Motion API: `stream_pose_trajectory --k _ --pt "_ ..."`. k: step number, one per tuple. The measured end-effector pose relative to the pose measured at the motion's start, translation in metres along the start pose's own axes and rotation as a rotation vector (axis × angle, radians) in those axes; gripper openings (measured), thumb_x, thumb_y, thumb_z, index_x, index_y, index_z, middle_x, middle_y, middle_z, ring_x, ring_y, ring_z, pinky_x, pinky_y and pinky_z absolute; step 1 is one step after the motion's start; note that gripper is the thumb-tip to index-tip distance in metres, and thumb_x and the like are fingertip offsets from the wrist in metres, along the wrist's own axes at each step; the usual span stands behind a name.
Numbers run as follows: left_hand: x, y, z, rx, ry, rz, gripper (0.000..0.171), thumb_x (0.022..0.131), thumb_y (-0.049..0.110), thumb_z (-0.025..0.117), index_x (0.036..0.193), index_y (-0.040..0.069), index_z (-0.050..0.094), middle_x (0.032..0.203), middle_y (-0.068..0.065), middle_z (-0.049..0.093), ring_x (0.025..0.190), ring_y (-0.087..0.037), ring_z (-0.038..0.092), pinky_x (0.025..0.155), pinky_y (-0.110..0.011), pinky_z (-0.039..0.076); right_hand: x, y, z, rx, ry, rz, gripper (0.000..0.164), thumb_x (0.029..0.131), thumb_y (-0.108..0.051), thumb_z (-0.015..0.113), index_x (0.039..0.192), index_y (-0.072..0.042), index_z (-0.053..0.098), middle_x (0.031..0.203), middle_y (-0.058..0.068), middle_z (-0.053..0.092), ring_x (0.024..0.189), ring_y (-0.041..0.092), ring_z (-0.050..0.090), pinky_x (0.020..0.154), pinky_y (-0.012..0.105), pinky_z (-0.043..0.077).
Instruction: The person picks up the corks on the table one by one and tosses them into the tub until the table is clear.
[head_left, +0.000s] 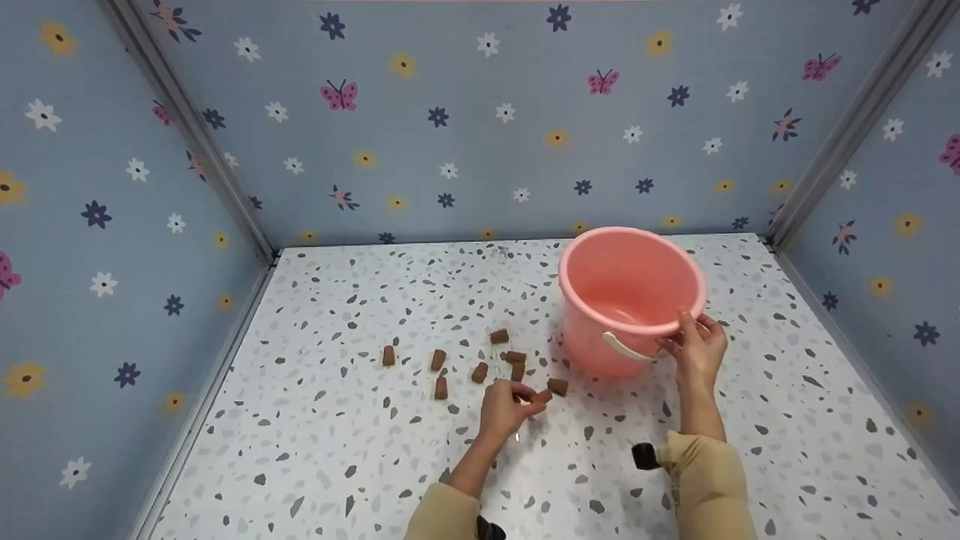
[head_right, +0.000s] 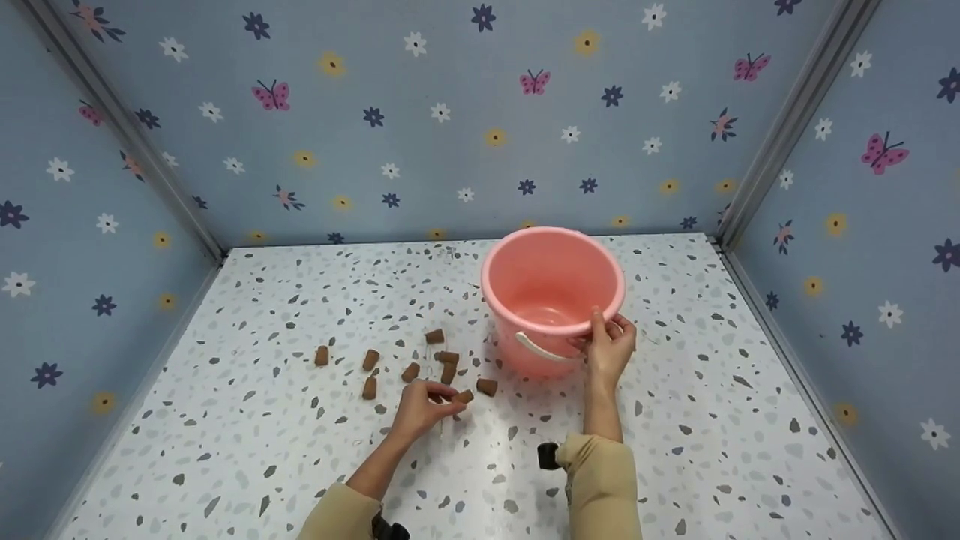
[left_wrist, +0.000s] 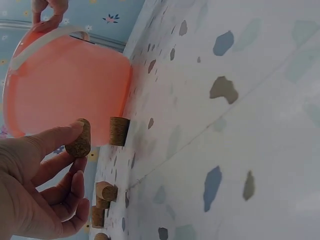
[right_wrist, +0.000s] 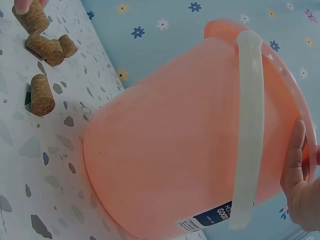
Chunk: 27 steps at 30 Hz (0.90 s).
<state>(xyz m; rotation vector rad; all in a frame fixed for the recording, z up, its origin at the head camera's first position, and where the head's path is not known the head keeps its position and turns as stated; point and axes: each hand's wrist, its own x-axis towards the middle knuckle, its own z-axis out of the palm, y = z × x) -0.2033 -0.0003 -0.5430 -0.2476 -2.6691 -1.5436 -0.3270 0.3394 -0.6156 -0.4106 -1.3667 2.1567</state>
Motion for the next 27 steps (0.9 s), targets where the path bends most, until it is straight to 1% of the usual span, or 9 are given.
stream_pose_trajectory --k 4,8,11,15,16,19,22,23,27 --pt "0.006 0.008 -0.006 0.013 0.013 0.029 0.012 0.066 0.013 0.077 0.073 0.007 0.07 0.067 0.001 0.063 0.06 -0.011 0.052 0.055 -0.021 0.04 0.002 0.002 -0.001 0.013 -0.008 -0.001 0.059 0.071 -0.031 0.074 0.113 -0.004 0.042 0.101 0.025 0.056 0.07 0.033 0.062 0.051 0.037 0.05" --pt "0.012 0.017 -0.013 0.012 0.034 0.059 0.013 0.066 0.013 0.077 0.075 0.006 0.07 0.068 0.0 0.063 0.064 -0.018 0.056 0.057 -0.022 0.042 0.001 0.001 -0.001 -0.001 -0.003 -0.002 0.06 0.071 -0.032 0.074 0.114 -0.004 0.042 0.101 0.024 0.056 0.071 0.033 0.062 0.051 0.037 0.05" --pt "0.016 0.024 -0.018 0.01 0.048 0.103 0.013 0.067 0.013 0.076 0.075 0.005 0.07 0.068 0.0 0.063 0.062 -0.017 0.055 0.056 -0.022 0.042 -0.001 -0.002 0.0 -0.019 -0.001 0.01 0.061 0.071 -0.034 0.073 0.114 -0.005 0.042 0.101 0.022 0.057 0.072 0.032 0.062 0.053 0.037 0.051" --pt "0.021 0.036 -0.024 0.003 0.062 0.139 0.013 0.068 0.014 0.076 0.077 0.006 0.071 0.069 0.0 0.063 0.061 -0.016 0.055 0.054 -0.021 0.042 -0.004 -0.01 0.003 -0.048 -0.002 0.064 0.061 0.071 -0.034 0.073 0.116 -0.008 0.041 0.102 0.018 0.058 0.074 0.029 0.063 0.058 0.038 0.051" --pt "0.023 0.039 -0.025 0.002 0.066 0.145 0.013 0.068 0.013 0.076 0.077 0.006 0.071 0.07 0.0 0.063 0.062 -0.017 0.056 0.055 -0.021 0.042 -0.013 -0.023 0.008 -0.024 -0.016 0.098 0.056 0.075 -0.031 0.07 0.116 -0.007 0.041 0.101 0.019 0.058 0.072 0.029 0.063 0.057 0.037 0.051" --pt "0.028 0.049 -0.029 -0.007 0.074 0.158 0.013 0.068 0.012 0.075 0.078 0.005 0.07 0.071 0.0 0.063 0.064 -0.018 0.056 0.056 -0.021 0.042 -0.015 -0.026 0.009 -0.011 -0.03 0.12 0.055 0.076 -0.029 0.069 0.117 -0.007 0.04 0.102 0.018 0.058 0.072 0.028 0.063 0.058 0.037 0.051" --pt "0.033 0.059 -0.033 -0.018 0.077 0.185 0.014 0.068 0.012 0.076 0.078 0.004 0.07 0.072 -0.001 0.063 0.066 -0.017 0.056 0.059 -0.023 0.044 -0.015 -0.023 0.007 -0.017 -0.035 0.092 0.055 0.077 -0.031 0.068 0.117 -0.007 0.04 0.102 0.019 0.058 0.071 0.028 0.063 0.057 0.037 0.051" --pt "0.035 0.062 -0.034 -0.025 0.079 0.192 0.014 0.068 0.011 0.076 0.079 0.003 0.07 0.072 -0.002 0.064 0.066 -0.016 0.057 0.061 -0.025 0.046 -0.006 -0.009 0.003 -0.056 -0.021 0.054 0.06 0.073 -0.036 0.07 0.117 -0.009 0.04 0.103 0.018 0.058 0.072 0.028 0.063 0.057 0.038 0.051" --pt "0.042 0.077 -0.037 -0.045 0.089 0.214 0.017 0.068 0.011 0.076 0.08 0.001 0.07 0.074 -0.004 0.064 0.07 -0.017 0.058 0.066 -0.03 0.047 -0.001 0.0 0.0 -0.039 -0.01 0.012 0.062 0.072 -0.037 0.071 0.116 -0.006 0.041 0.102 0.022 0.057 0.069 0.03 0.062 0.054 0.038 0.051"
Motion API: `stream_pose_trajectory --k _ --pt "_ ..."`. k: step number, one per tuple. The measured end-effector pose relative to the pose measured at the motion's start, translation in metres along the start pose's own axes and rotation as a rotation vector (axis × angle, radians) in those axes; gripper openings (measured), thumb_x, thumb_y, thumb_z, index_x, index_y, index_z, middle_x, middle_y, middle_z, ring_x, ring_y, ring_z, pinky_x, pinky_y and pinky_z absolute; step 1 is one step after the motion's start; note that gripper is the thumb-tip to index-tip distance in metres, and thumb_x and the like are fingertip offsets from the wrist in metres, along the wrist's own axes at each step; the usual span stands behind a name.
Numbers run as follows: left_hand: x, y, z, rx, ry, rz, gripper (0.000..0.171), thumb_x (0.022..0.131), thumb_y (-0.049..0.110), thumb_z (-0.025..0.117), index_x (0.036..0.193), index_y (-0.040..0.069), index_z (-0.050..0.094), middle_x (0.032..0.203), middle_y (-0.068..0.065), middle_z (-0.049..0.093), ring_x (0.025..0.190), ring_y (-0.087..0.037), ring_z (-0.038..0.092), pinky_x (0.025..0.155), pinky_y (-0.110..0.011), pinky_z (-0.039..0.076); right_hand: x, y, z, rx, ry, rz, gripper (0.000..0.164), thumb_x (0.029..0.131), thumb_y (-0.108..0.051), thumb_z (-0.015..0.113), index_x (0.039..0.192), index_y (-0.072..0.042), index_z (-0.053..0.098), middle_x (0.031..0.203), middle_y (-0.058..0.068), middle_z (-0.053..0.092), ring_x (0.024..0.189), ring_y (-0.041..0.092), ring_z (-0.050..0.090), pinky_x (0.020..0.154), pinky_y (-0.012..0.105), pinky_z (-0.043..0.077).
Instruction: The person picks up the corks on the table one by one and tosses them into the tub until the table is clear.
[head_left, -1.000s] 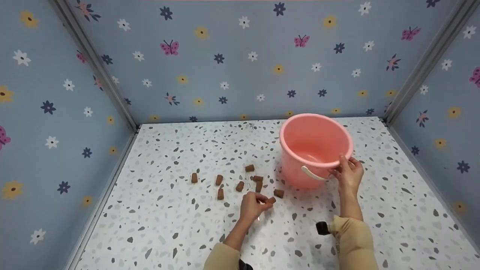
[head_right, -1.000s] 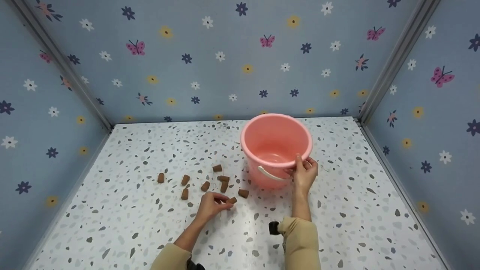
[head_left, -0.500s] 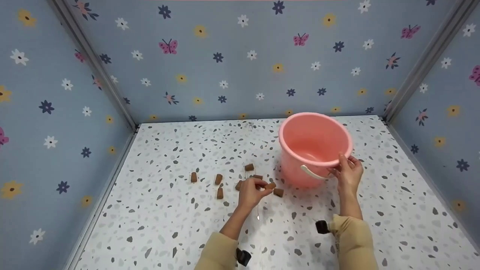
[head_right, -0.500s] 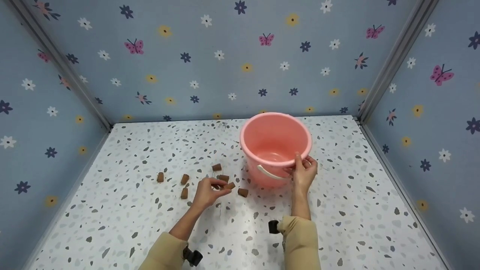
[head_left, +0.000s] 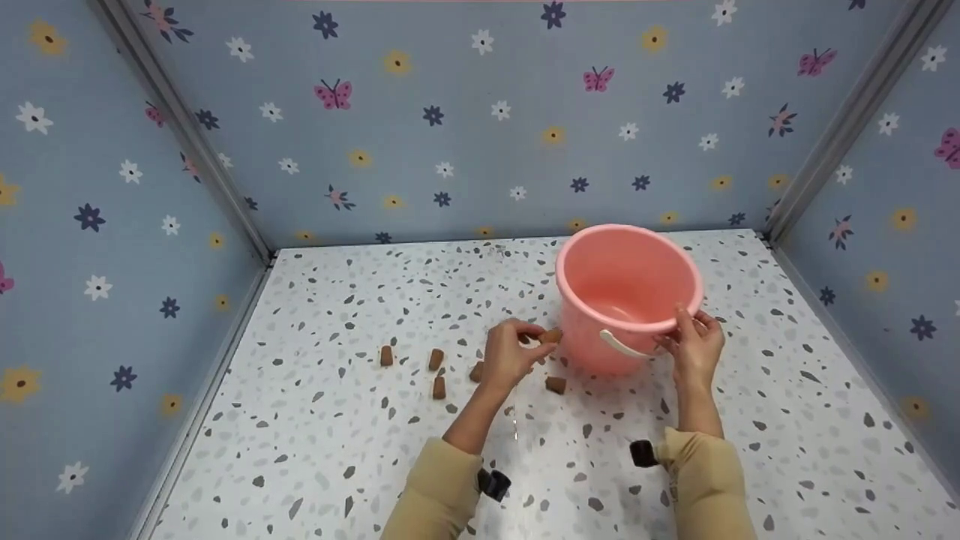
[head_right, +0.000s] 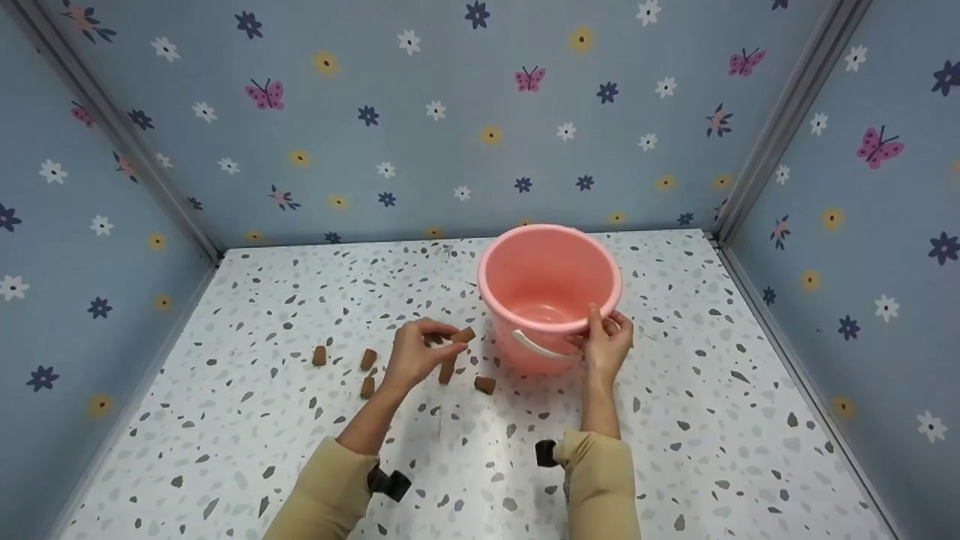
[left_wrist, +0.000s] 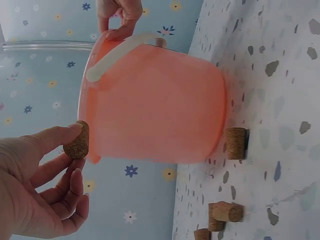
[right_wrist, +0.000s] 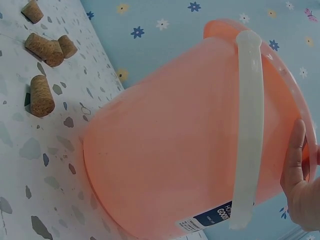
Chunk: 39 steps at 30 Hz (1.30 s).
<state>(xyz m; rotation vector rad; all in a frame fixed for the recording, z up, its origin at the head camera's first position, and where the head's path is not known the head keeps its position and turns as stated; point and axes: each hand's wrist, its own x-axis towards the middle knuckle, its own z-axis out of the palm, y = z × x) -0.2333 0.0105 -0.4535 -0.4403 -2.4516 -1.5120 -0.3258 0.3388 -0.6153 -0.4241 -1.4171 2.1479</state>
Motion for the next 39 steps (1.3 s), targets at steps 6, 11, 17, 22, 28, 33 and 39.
stream_pose_trajectory --k 6,11,17,22,28,33,39 --pt "0.017 0.018 0.001 0.017 0.013 0.039 0.018 0.07 0.014 0.075 0.082 0.003 0.07 0.075 -0.002 0.063 0.071 -0.016 0.058 0.066 -0.026 0.047 0.003 0.002 -0.001 0.029 0.012 -0.008 0.061 0.071 -0.034 0.073 0.114 -0.005 0.042 0.1 0.024 0.056 0.067 0.031 0.062 0.052 0.038 0.05" --pt "0.03 0.026 0.003 0.013 0.013 0.077 0.018 0.07 0.012 0.075 0.083 0.001 0.069 0.075 -0.004 0.064 0.071 -0.019 0.059 0.065 -0.023 0.046 0.001 0.002 0.001 -0.011 0.026 -0.004 0.062 0.07 -0.037 0.072 0.114 -0.006 0.041 0.102 0.023 0.057 0.07 0.032 0.062 0.054 0.039 0.05" --pt "0.044 0.036 0.008 0.023 -0.005 0.037 0.017 0.07 0.017 0.075 0.079 0.004 0.07 0.072 -0.001 0.065 0.071 -0.018 0.058 0.062 -0.018 0.044 -0.001 -0.001 0.001 -0.012 0.026 0.01 0.062 0.07 -0.038 0.072 0.115 -0.007 0.041 0.103 0.022 0.057 0.073 0.032 0.062 0.055 0.038 0.051" --pt "0.055 0.041 0.015 0.026 -0.019 0.013 0.013 0.071 0.015 0.074 0.076 0.004 0.07 0.07 -0.001 0.064 0.066 -0.014 0.056 0.059 -0.017 0.042 -0.001 -0.001 0.001 0.045 0.002 -0.011 0.061 0.071 -0.033 0.073 0.114 -0.004 0.04 0.101 0.024 0.056 0.066 0.03 0.062 0.05 0.036 0.05" --pt "0.067 0.046 0.024 0.063 -0.033 -0.033 0.016 0.07 0.018 0.075 0.076 0.005 0.07 0.07 -0.001 0.064 0.062 -0.008 0.054 0.055 -0.017 0.041 -0.001 -0.002 0.002 0.03 0.012 -0.011 0.061 0.071 -0.034 0.073 0.113 -0.005 0.04 0.098 0.024 0.057 0.065 0.031 0.062 0.05 0.037 0.05" --pt "0.075 0.049 0.031 0.072 -0.039 -0.059 0.02 0.069 0.019 0.076 0.079 0.003 0.07 0.072 -0.004 0.065 0.062 -0.009 0.055 0.054 -0.016 0.041 -0.001 -0.002 0.001 0.016 0.013 -0.008 0.061 0.072 -0.036 0.072 0.114 -0.005 0.041 0.097 0.024 0.058 0.067 0.031 0.062 0.051 0.037 0.05" --pt "0.082 0.05 0.041 0.13 -0.037 -0.106 0.021 0.069 0.022 0.077 0.08 0.006 0.069 0.074 -0.002 0.066 0.064 -0.007 0.056 0.056 -0.016 0.042 0.0 -0.002 -0.001 0.039 0.015 -0.003 0.06 0.071 -0.034 0.073 0.113 -0.005 0.041 0.098 0.024 0.058 0.066 0.031 0.062 0.049 0.037 0.05"
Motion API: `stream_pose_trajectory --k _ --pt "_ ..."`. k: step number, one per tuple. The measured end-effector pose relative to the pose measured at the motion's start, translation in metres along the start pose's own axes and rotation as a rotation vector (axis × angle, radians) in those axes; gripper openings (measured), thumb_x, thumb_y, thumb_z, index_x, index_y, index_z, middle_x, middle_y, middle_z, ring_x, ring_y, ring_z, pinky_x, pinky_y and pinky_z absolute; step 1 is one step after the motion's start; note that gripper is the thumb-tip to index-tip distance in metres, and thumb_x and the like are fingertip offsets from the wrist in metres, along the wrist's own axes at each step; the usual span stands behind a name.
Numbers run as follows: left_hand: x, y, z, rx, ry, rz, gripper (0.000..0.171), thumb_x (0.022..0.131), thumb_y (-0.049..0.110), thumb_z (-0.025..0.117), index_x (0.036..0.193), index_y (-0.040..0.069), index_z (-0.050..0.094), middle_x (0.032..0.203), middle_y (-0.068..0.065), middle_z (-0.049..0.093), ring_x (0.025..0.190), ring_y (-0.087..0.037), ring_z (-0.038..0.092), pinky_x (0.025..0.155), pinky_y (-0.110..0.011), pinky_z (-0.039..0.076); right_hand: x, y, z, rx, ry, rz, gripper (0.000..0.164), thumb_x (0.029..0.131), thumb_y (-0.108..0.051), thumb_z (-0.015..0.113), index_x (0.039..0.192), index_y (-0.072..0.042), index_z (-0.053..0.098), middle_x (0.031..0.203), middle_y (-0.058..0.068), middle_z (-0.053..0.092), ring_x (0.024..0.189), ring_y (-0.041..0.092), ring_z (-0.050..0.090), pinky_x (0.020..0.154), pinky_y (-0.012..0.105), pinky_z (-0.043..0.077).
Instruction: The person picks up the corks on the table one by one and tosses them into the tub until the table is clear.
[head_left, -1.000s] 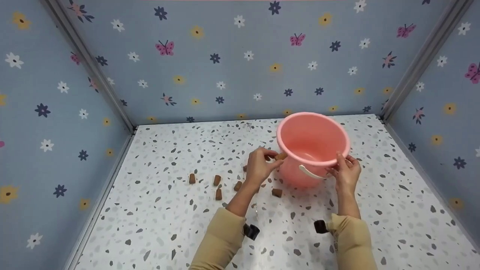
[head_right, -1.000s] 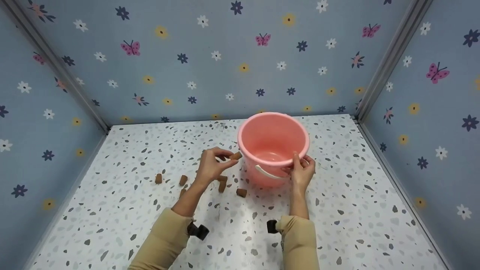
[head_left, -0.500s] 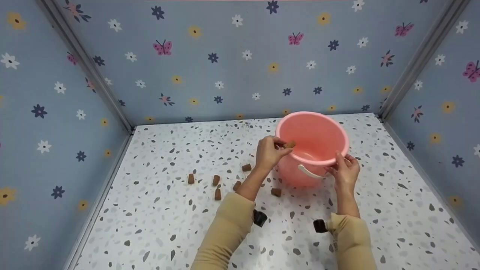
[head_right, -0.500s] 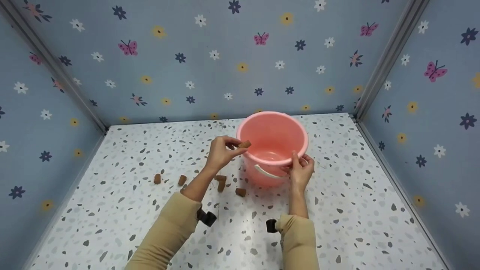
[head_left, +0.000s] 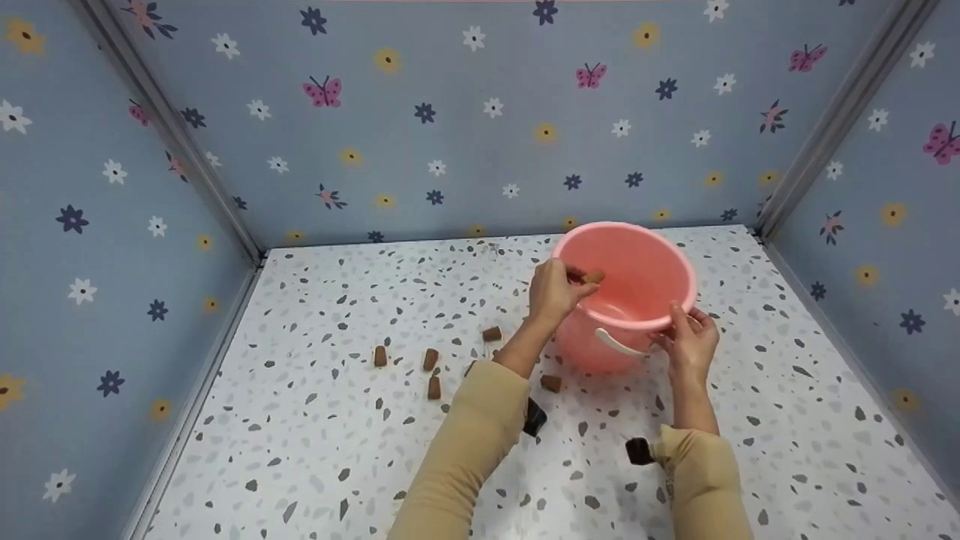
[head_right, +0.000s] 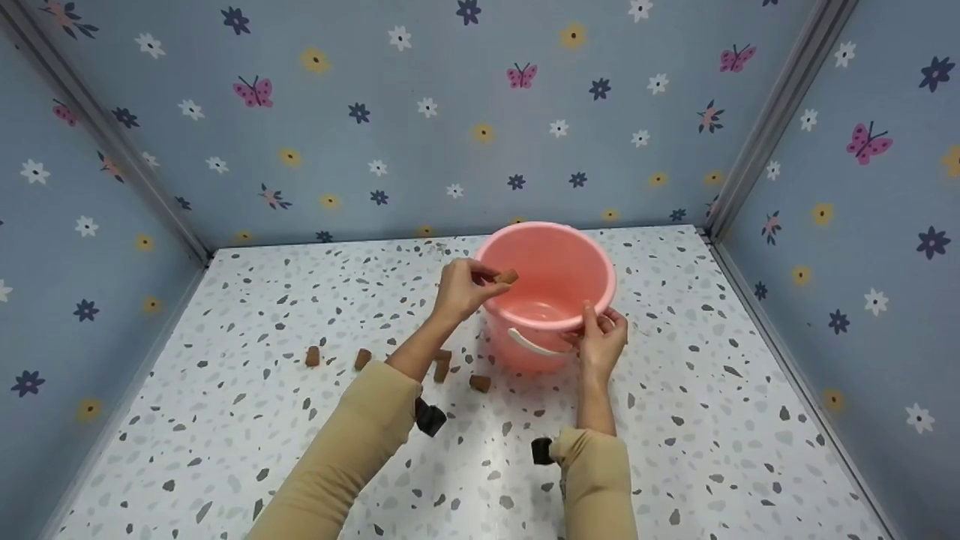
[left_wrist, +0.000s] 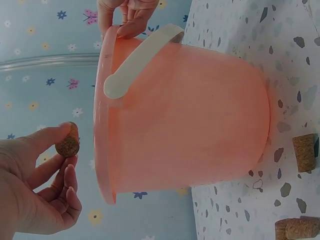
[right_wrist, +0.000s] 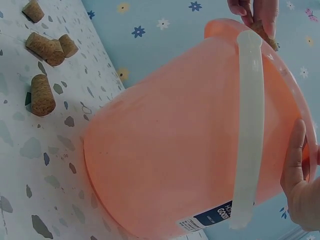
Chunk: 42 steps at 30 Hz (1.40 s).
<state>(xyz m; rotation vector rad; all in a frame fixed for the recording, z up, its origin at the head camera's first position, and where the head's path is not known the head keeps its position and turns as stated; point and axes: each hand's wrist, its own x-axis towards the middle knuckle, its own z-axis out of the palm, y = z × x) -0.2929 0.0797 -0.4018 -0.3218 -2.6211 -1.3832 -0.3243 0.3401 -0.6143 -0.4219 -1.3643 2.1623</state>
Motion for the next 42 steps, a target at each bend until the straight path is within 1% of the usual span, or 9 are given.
stream_pose_trajectory --k 8,15,22,28,32,36,38,39,42 --pt "0.002 0.002 0.008 -0.027 -0.004 -0.054 0.033 0.067 0.027 0.076 0.09 0.004 0.068 0.083 -0.004 0.066 0.072 -0.01 0.059 0.06 -0.018 0.044 0.002 0.001 -0.001 -0.022 0.001 0.01 0.062 0.071 -0.036 0.073 0.114 -0.005 0.04 0.101 0.023 0.057 0.07 0.032 0.062 0.053 0.037 0.051" --pt "0.001 -0.001 0.004 -0.078 0.04 -0.011 0.035 0.07 0.022 0.076 0.096 0.0 0.066 0.083 -0.007 0.063 0.078 -0.02 0.058 0.062 -0.02 0.043 0.002 0.003 -0.001 -0.024 0.009 -0.012 0.061 0.071 -0.035 0.072 0.114 -0.006 0.041 0.099 0.024 0.057 0.067 0.031 0.062 0.051 0.038 0.05" --pt "-0.005 -0.005 -0.001 -0.09 0.06 0.027 0.035 0.072 0.022 0.074 0.098 0.0 0.065 0.082 -0.007 0.062 0.078 -0.022 0.057 0.061 -0.02 0.042 0.002 0.004 0.0 -0.031 0.008 -0.017 0.06 0.071 -0.036 0.072 0.113 -0.006 0.042 0.099 0.024 0.057 0.069 0.031 0.062 0.052 0.038 0.05" --pt "-0.009 -0.011 -0.006 -0.084 0.062 0.027 0.034 0.073 0.022 0.073 0.099 0.002 0.065 0.083 -0.008 0.062 0.076 -0.019 0.057 0.061 -0.02 0.042 0.0 0.002 0.001 0.005 -0.016 -0.031 0.057 0.072 -0.033 0.072 0.113 -0.005 0.042 0.098 0.024 0.057 0.068 0.031 0.062 0.051 0.037 0.05" --pt "-0.01 -0.017 -0.01 -0.072 0.064 0.028 0.034 0.073 0.021 0.073 0.099 0.001 0.065 0.081 -0.007 0.062 0.073 -0.016 0.056 0.06 -0.018 0.041 0.0 0.0 -0.001 0.045 -0.028 -0.011 0.057 0.073 -0.03 0.071 0.114 -0.004 0.042 0.101 0.026 0.056 0.071 0.032 0.061 0.052 0.037 0.05" --pt "-0.013 -0.024 -0.015 -0.072 0.08 0.045 0.033 0.073 0.02 0.073 0.098 0.0 0.065 0.079 -0.008 0.062 0.075 -0.019 0.056 0.061 -0.02 0.042 0.0 -0.001 -0.001 0.038 -0.035 0.016 0.059 0.074 -0.031 0.07 0.117 -0.006 0.039 0.105 0.025 0.055 0.076 0.033 0.061 0.057 0.04 0.051" --pt "-0.015 -0.028 -0.017 -0.063 0.093 0.052 0.033 0.073 0.021 0.073 0.097 0.0 0.066 0.079 -0.007 0.062 0.076 -0.019 0.057 0.062 -0.02 0.042 -0.007 -0.01 0.002 0.023 -0.065 0.032 0.058 0.075 -0.033 0.069 0.117 -0.008 0.038 0.106 0.022 0.056 0.077 0.03 0.062 0.059 0.039 0.051" --pt "-0.016 -0.029 -0.019 -0.061 0.095 0.049 0.033 0.073 0.021 0.073 0.097 0.0 0.066 0.079 -0.007 0.062 0.076 -0.02 0.057 0.062 -0.02 0.042 -0.019 -0.024 0.01 0.003 -0.065 0.057 0.057 0.077 -0.032 0.067 0.118 -0.008 0.037 0.107 0.021 0.056 0.077 0.028 0.062 0.061 0.038 0.051" --pt "-0.019 -0.035 -0.022 -0.045 0.098 0.037 0.033 0.073 0.021 0.073 0.097 0.0 0.066 0.079 -0.007 0.062 0.075 -0.02 0.057 0.062 -0.02 0.043 -0.07 -0.082 0.044 -0.008 -0.067 0.118 0.047 0.082 -0.027 0.061 0.114 -0.007 0.034 0.097 0.014 0.059 0.069 0.019 0.062 0.059 0.032 0.051"
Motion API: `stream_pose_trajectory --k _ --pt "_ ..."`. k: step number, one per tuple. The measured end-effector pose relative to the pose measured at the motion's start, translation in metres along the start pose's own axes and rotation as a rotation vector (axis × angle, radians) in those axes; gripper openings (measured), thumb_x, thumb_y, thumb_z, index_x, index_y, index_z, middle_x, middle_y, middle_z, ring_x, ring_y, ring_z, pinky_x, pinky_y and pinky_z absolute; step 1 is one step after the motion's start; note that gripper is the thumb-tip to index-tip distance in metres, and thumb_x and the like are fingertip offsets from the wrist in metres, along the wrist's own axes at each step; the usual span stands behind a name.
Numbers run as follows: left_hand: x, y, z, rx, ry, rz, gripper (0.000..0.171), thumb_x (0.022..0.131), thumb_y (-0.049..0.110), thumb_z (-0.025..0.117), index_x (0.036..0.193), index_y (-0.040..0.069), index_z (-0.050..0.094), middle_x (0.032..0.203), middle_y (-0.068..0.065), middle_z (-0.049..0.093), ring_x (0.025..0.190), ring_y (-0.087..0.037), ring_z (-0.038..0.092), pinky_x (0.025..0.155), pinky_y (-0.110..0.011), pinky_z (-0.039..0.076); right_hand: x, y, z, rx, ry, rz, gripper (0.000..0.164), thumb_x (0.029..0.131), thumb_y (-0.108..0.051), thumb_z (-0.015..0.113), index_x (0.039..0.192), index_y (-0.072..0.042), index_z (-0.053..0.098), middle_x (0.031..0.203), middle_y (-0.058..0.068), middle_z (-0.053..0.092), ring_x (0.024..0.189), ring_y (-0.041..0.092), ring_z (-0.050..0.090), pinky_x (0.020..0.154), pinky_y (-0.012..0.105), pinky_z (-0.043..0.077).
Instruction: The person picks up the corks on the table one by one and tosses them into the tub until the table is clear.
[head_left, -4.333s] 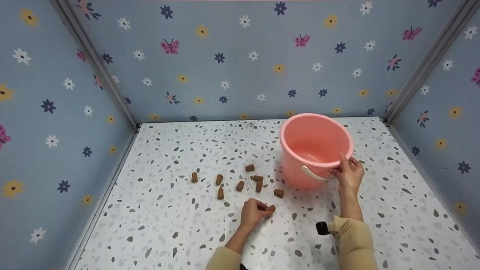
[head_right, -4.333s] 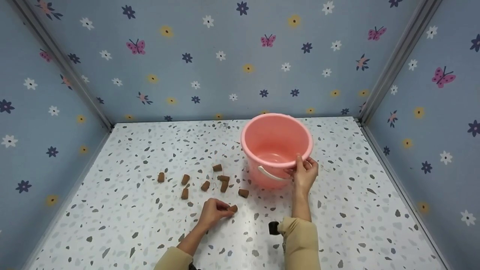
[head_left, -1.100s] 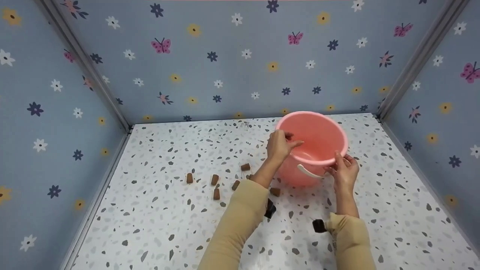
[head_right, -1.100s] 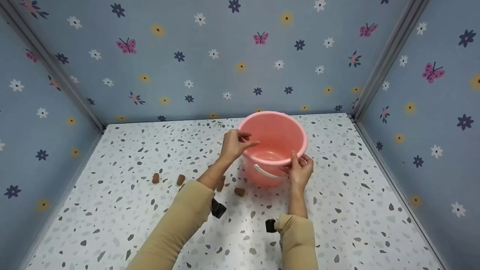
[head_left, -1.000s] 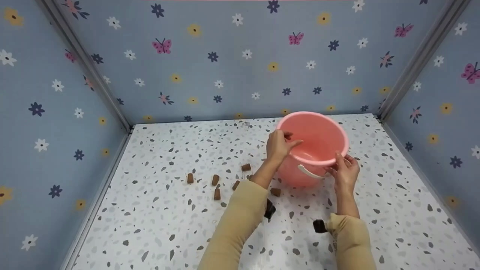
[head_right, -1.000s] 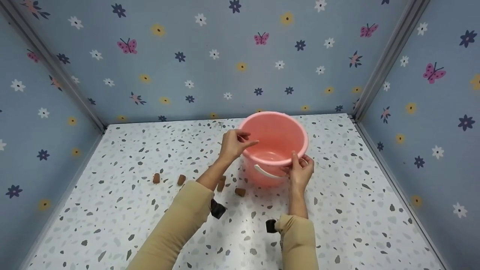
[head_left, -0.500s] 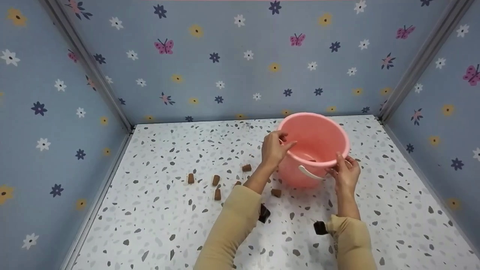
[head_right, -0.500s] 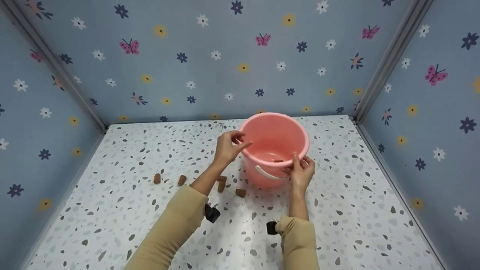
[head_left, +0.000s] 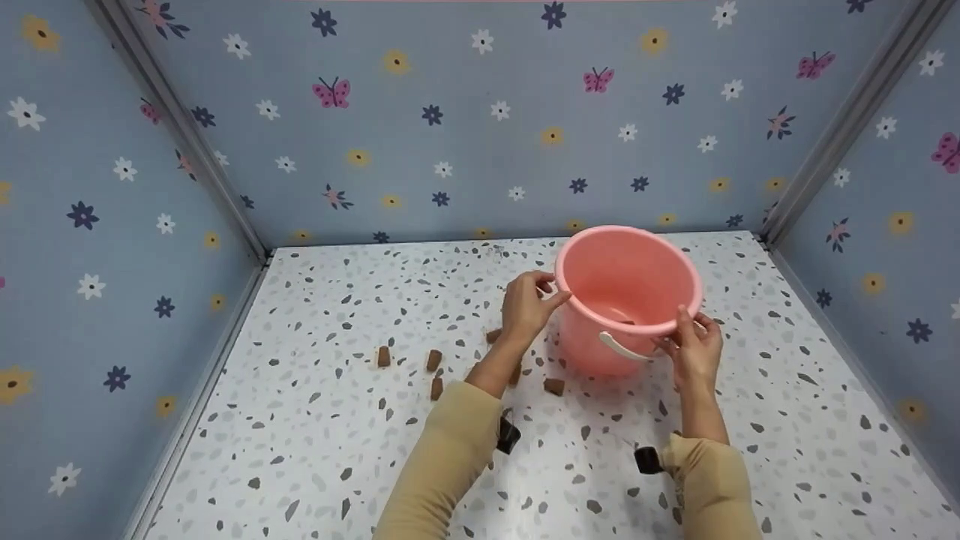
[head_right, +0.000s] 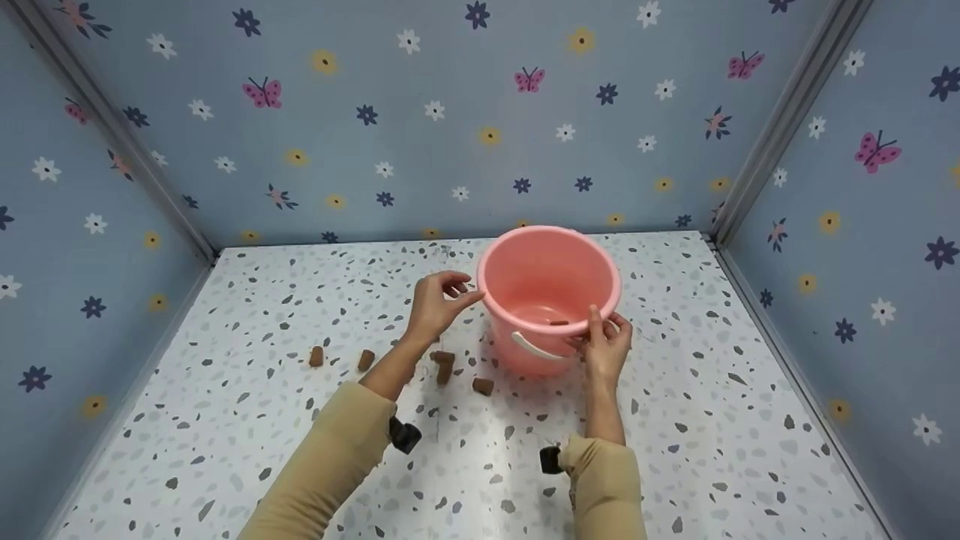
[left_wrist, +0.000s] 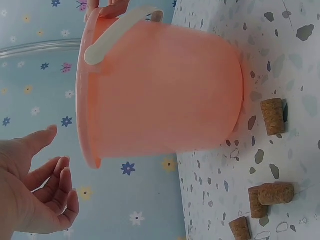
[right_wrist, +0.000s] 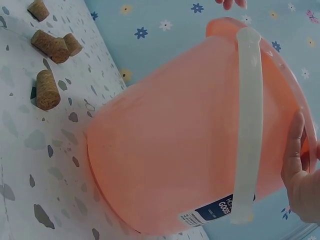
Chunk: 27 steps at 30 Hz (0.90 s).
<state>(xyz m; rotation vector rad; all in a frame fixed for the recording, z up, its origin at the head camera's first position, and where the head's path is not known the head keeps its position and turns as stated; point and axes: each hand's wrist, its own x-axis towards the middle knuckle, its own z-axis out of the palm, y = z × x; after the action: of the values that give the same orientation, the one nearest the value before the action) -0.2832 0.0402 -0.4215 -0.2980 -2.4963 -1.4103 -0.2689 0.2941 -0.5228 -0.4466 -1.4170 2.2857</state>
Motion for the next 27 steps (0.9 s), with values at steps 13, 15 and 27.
stream_pose_trajectory --k 13,15,27 --pt "-0.012 -0.024 -0.017 0.012 -0.007 -0.011 0.031 0.073 0.019 0.073 0.097 0.0 0.065 0.081 -0.009 0.062 0.077 -0.024 0.057 0.066 -0.027 0.044 -0.051 -0.053 0.029 0.064 -0.068 0.093 0.035 0.086 -0.016 0.057 0.109 -0.007 0.032 0.08 0.005 0.06 0.066 0.013 0.06 0.06 0.027 0.051" --pt "-0.015 -0.029 -0.02 0.011 -0.008 -0.013 0.03 0.073 0.018 0.072 0.096 0.0 0.065 0.08 -0.01 0.062 0.076 -0.024 0.057 0.066 -0.028 0.044 -0.049 -0.05 0.026 0.058 -0.083 0.076 0.039 0.084 -0.019 0.06 0.109 -0.006 0.033 0.08 0.005 0.06 0.066 0.013 0.061 0.061 0.027 0.051" --pt "-0.033 -0.061 -0.044 -0.043 -0.019 -0.039 0.03 0.074 0.013 0.072 0.096 -0.004 0.062 0.082 -0.016 0.061 0.077 -0.027 0.056 0.066 -0.031 0.045 -0.046 -0.056 0.023 0.113 -0.116 0.153 0.034 0.084 -0.01 0.06 0.107 -0.006 0.036 0.078 0.006 0.061 0.064 0.015 0.062 0.058 0.027 0.051"
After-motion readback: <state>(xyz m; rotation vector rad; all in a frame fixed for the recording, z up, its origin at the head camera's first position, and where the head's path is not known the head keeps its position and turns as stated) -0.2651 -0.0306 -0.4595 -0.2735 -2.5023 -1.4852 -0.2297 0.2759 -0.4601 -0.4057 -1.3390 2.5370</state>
